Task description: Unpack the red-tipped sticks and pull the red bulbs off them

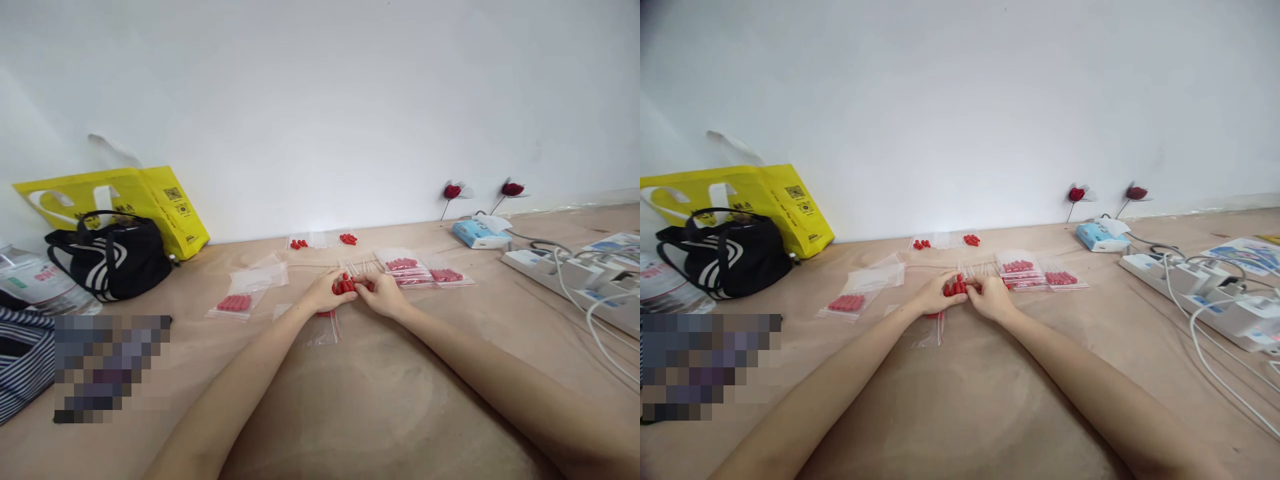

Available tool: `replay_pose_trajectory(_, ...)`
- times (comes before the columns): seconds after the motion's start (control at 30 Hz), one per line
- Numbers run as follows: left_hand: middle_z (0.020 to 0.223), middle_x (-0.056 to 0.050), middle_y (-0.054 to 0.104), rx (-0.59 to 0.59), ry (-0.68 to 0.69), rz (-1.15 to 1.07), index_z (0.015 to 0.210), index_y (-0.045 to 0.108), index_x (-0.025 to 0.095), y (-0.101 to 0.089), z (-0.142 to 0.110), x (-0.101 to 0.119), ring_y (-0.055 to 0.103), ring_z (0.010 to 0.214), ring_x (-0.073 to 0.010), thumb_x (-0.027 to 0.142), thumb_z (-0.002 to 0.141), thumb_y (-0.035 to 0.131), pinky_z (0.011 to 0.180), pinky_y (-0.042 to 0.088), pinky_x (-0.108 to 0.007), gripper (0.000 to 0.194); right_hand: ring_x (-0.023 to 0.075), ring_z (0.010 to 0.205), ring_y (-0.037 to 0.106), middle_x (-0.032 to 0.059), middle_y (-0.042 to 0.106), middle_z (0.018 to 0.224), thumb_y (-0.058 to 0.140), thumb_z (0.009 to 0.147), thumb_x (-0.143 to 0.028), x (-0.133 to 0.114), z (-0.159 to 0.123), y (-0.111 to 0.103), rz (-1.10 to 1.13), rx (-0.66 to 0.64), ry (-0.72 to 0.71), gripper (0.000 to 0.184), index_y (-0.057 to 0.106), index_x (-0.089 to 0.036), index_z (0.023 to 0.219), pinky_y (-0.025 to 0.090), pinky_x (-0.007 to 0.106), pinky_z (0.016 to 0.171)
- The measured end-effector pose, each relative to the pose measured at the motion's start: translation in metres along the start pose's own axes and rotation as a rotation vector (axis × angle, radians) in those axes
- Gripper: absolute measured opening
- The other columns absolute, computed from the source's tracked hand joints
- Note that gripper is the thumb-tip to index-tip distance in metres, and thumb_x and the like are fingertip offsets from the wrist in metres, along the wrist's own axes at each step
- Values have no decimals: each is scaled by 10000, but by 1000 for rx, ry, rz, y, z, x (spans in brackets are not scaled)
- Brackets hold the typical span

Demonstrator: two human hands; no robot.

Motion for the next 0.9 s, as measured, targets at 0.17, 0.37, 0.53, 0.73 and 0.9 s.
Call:
replay_pose_trajectory(0.17,1241,-100,491,-60,27,-25,1178,482,137,0,-4,-3,444,1149,-208,414,744,532,991,327,-349,517,133,627,595,12,682,783,496,737,-226,-7,-2,8,46,-47,-30,211,632,-201,896,441,238,580)
replay_pose_trajectory(0.37,1331,-79,390,-45,12,-59,1214,465,169,-4,-10,-6,342,1233,-201,437,783,475,1032,265,-356,508,117,581,554,-2,663,745,500,733,-232,2,-9,-1,-59,82,-47,176,632,-210,847,402,226,547)
replay_pose_trajectory(0.53,1285,-50,455,-43,-16,-28,1163,518,197,-27,-40,-2,406,1187,-190,424,825,410,1006,310,-347,421,93,539,516,-12,609,640,534,720,-245,-11,-25,1,1,-65,-169,125,639,-199,772,386,203,525)
replay_pose_trajectory(0.73,1310,-40,425,-168,-26,130,1201,477,240,-40,-96,2,352,1225,-198,403,822,431,1015,288,-386,415,98,589,531,-22,623,653,582,714,-336,-35,-32,17,-11,-208,-181,170,669,-252,833,368,200,539)
replay_pose_trajectory(0.9,1314,-43,419,-189,-6,125,1235,436,248,-35,-106,4,361,1219,-198,402,822,435,1017,285,-396,441,95,575,525,-33,613,649,620,678,-369,-47,-30,24,-45,-188,-116,179,667,-261,813,341,202,524)
Point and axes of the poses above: each hand's wrist, its own z-axis towards the middle knuckle, its own y-axis out of the palm, x = y × z, the point moved 5 cm from there along z, towards the middle knuckle
